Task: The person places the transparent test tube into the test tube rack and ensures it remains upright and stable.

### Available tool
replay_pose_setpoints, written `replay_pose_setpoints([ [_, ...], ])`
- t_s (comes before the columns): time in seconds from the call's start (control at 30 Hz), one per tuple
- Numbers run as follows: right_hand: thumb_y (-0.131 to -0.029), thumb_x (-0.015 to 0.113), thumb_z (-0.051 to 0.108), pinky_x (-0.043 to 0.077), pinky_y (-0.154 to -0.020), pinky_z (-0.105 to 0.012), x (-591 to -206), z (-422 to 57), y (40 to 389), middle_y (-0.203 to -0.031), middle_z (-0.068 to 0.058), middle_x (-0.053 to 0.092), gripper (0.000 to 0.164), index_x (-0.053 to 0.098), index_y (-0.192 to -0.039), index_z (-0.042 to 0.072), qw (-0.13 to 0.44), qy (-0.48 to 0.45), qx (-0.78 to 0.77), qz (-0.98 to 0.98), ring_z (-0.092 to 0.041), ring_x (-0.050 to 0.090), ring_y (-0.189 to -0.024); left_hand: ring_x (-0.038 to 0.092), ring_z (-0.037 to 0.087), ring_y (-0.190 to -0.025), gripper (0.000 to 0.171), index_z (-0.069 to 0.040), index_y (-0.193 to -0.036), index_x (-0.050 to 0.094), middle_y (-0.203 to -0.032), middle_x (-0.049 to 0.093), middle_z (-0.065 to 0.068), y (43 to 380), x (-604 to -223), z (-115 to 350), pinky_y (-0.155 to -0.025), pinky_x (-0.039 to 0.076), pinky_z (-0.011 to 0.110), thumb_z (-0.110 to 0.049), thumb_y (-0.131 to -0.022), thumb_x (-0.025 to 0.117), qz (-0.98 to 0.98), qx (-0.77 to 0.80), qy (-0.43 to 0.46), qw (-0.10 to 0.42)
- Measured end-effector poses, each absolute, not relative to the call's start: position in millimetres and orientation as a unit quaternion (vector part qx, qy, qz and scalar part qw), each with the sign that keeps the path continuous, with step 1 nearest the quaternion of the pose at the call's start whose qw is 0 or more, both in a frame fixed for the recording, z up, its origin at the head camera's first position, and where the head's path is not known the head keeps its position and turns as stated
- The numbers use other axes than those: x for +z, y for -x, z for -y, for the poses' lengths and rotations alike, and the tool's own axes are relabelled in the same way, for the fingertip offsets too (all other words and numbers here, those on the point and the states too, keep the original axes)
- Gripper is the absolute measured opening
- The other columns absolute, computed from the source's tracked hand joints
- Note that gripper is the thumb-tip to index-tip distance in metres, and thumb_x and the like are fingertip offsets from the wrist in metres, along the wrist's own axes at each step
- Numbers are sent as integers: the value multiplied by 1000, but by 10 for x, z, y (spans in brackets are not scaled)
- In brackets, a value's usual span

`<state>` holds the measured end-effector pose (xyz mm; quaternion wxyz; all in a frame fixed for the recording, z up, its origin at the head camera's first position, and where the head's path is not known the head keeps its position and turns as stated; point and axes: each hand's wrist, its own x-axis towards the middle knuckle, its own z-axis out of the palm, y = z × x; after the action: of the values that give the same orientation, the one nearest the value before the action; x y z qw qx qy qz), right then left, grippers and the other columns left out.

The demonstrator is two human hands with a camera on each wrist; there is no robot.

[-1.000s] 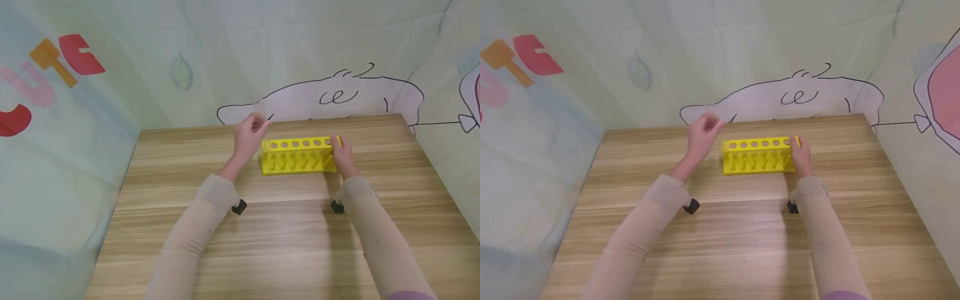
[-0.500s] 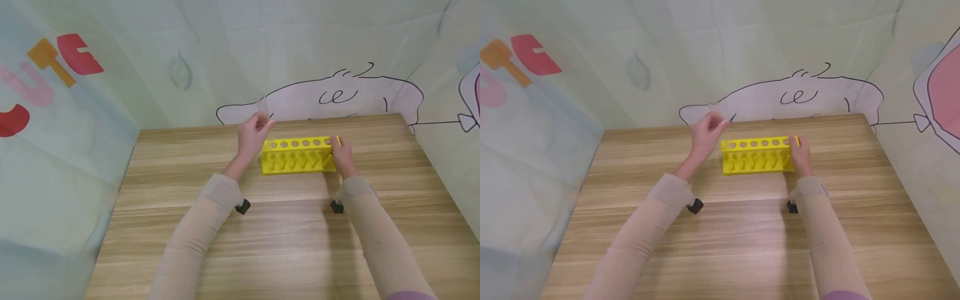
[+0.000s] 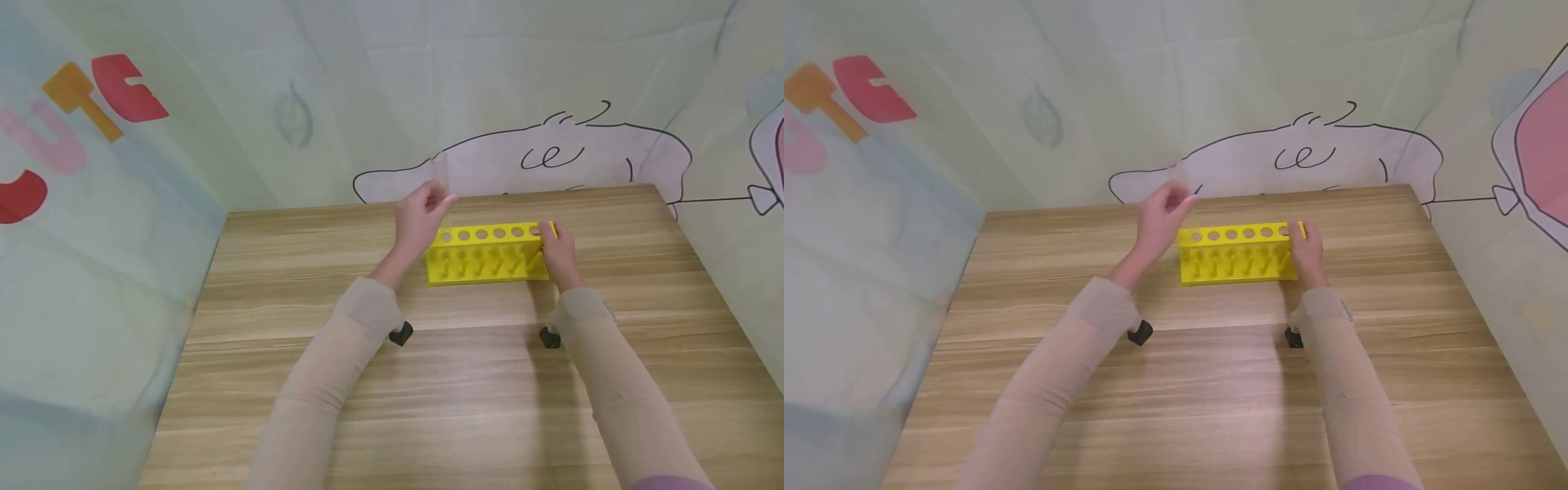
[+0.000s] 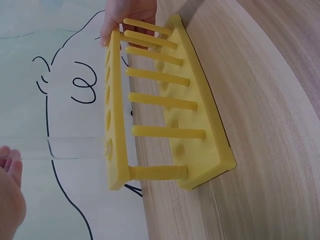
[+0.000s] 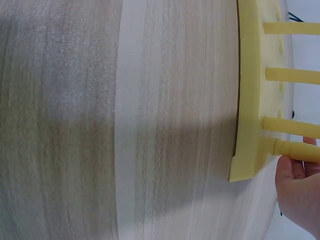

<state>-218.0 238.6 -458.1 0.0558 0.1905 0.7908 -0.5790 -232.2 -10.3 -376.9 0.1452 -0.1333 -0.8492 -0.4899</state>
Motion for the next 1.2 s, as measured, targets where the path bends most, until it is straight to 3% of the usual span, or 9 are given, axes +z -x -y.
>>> replay_pose_setpoints([
  [0.43,-91,27,51,34,-99,-38,-4612,-2385,2188,-129,-13,34,58,33,-129,8,37,-180,-579,-795,-22,36,-108,57,9,-83,22,-10,-87,55,-84,61,0,2399,-3771,60,-73,47,10,-32,-83,59,878,-449,122,113],
  [0.8,-88,27,57,34,-99,-37,-4621,-2393,2182,-126,-12,36,64,35,-127,6,32,-175,-583,-793,-20,37,-107,57,9,-79,20,-11,-82,54,-81,61,0,2430,-3837,21,-71,48,11,-30,-83,60,880,-448,117,102],
  [1.2,-86,27,59,31,-104,-39,-4596,-2398,2174,-133,-14,32,69,30,-133,8,50,-179,-586,-789,-24,35,-115,54,10,-74,22,-10,-82,54,-80,61,0,2422,-3923,14,-69,47,12,-32,-83,59,884,-443,109,100],
])
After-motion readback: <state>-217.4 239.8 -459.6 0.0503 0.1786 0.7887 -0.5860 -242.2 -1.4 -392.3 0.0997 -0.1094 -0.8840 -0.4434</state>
